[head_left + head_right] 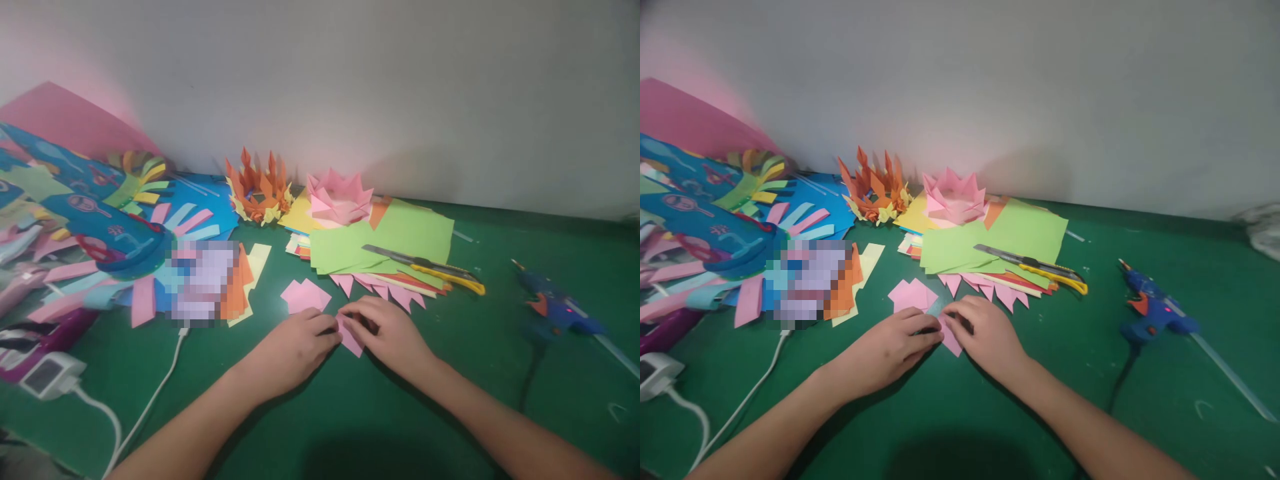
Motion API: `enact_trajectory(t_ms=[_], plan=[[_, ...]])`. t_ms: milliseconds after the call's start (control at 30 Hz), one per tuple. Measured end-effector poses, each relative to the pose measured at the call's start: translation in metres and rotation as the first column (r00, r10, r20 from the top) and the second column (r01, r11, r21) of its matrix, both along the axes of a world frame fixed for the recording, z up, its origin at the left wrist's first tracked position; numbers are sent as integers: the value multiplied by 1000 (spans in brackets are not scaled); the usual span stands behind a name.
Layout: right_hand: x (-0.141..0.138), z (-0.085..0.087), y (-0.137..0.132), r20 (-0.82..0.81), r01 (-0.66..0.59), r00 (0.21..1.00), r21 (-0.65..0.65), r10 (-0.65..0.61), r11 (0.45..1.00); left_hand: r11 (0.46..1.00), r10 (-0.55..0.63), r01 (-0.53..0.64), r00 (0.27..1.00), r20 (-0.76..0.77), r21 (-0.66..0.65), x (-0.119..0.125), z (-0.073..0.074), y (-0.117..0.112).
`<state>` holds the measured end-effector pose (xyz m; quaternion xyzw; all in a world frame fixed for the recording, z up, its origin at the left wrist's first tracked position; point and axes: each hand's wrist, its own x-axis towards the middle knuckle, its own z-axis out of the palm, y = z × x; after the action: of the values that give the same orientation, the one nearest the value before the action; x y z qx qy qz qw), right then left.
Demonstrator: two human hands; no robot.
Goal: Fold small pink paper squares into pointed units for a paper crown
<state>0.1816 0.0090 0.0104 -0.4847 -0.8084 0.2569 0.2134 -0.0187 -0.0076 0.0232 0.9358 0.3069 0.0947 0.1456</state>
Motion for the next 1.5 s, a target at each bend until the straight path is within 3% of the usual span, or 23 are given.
enact_trajectory(t_ms=[300, 800, 1100, 1500], plan=[[2, -5, 2, -3, -19, 1000, 68, 20, 998, 998, 50, -50, 999, -20, 23, 1, -5, -2], [2, -5, 3, -33, -27, 999, 53, 29, 998, 998, -26, 31, 996, -87, 55, -1, 0, -2], [2, -5, 2, -18, -44, 999, 86, 45, 995, 999, -10, 12, 998, -57, 38, -1, 0, -2], [9, -10, 5, 56, -174, 984, 165, 167, 971, 1000, -3, 4, 1000, -28, 31, -1, -3, -2]])
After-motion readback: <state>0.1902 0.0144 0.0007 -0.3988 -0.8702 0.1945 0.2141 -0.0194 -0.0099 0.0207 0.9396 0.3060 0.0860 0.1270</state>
